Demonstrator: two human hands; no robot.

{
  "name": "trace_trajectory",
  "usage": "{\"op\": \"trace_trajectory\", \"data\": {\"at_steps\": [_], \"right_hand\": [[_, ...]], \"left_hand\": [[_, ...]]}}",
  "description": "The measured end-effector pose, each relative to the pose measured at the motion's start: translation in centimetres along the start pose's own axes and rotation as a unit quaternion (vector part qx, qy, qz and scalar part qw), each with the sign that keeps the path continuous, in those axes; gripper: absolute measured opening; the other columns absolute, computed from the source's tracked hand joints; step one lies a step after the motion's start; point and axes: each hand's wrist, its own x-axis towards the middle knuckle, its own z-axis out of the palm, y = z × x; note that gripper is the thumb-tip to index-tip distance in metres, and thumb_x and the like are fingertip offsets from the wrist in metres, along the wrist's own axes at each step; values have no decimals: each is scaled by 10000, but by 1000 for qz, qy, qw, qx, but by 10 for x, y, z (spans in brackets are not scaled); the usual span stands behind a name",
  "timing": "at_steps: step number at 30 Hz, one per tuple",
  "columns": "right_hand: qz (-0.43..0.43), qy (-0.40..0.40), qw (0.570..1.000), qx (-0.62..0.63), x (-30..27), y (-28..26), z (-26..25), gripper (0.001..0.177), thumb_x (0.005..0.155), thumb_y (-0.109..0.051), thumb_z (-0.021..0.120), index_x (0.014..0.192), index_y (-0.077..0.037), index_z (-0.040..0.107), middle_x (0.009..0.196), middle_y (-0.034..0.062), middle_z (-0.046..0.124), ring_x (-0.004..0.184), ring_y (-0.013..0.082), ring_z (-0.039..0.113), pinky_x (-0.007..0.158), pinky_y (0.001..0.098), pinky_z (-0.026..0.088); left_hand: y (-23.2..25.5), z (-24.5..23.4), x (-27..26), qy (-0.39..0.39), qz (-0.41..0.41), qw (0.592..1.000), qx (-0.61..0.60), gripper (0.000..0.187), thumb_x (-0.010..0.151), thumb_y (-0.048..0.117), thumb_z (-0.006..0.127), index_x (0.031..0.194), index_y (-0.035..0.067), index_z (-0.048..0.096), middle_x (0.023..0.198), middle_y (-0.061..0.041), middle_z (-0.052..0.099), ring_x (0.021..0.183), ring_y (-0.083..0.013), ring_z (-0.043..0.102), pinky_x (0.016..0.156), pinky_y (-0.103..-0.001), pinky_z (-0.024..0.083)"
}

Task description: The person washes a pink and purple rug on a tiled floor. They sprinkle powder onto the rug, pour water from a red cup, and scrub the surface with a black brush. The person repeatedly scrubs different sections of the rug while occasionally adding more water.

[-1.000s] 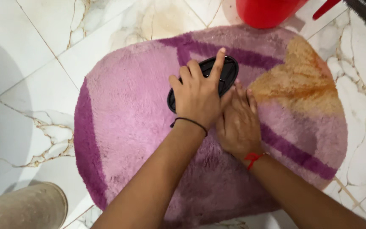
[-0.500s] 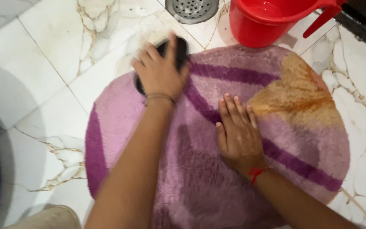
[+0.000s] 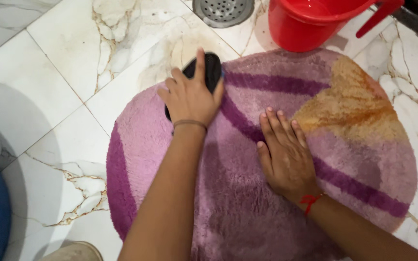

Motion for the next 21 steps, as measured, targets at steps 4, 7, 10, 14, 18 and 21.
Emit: {"op": "trace_trajectory", "data": {"at_steps": [4, 7, 10, 14, 18, 21], "right_hand": [[10, -3, 1000, 4, 3, 0, 0, 594, 1025, -288, 384, 1544, 0, 389, 1631, 187, 366, 1542, 326, 283, 1252, 489, 156], [8, 2, 1000, -8, 6, -1, 2, 606, 1011, -266, 406, 1549, 11, 386, 1624, 203, 367, 1521, 340, 296, 1236, 511, 163], [-7, 11, 1000, 3, 5, 2, 1, 607, 1007, -265, 426, 1546, 13, 395, 1625, 204, 371, 1528, 359, 296, 1236, 525, 172], [8, -9, 1000, -2, 2, 6, 3, 565, 1029, -316, 457, 1501, -6, 428, 1619, 204, 376, 1548, 358, 293, 1264, 517, 182], [-9, 1, 1000, 15, 5, 4, 3, 605, 1026, -267, 424, 1560, 15, 384, 1642, 208, 361, 1541, 364, 287, 1246, 532, 170], [-5, -7, 1000, 10, 4, 7, 4, 599, 1039, -269, 414, 1568, 10, 376, 1648, 200, 349, 1546, 361, 268, 1247, 535, 155]], "left_hand": [[-11, -1, 73, -25, -97, 994, 43, 804, 901, 690, 535, 1582, 327, 313, 1205, -233, 528, 1056, -404, 546, 891, -577, 404], [-1, -9, 68, -26, -99, 994, 38, 829, 893, 668, 543, 1600, 315, 291, 1223, -222, 522, 1065, -387, 549, 928, -563, 397], [43, -8, 13, -93, 12, 995, -29, 823, 903, 661, 552, 1595, 332, 251, 1329, -378, 405, 1003, -450, 551, 882, -565, 383], [77, -11, -45, -88, 59, 994, -31, 938, 801, 696, 629, 1588, 358, 247, 1254, -257, 505, 1107, -416, 537, 934, -523, 384], [25, -10, -16, -83, -6, 997, -8, 889, 874, 674, 602, 1609, 364, 209, 1349, -306, 465, 1214, -461, 498, 978, -604, 367], [-31, -17, 15, -59, -78, 994, 51, 866, 885, 726, 569, 1587, 374, 202, 1483, -345, 355, 1310, -541, 405, 1033, -719, 282]]}}
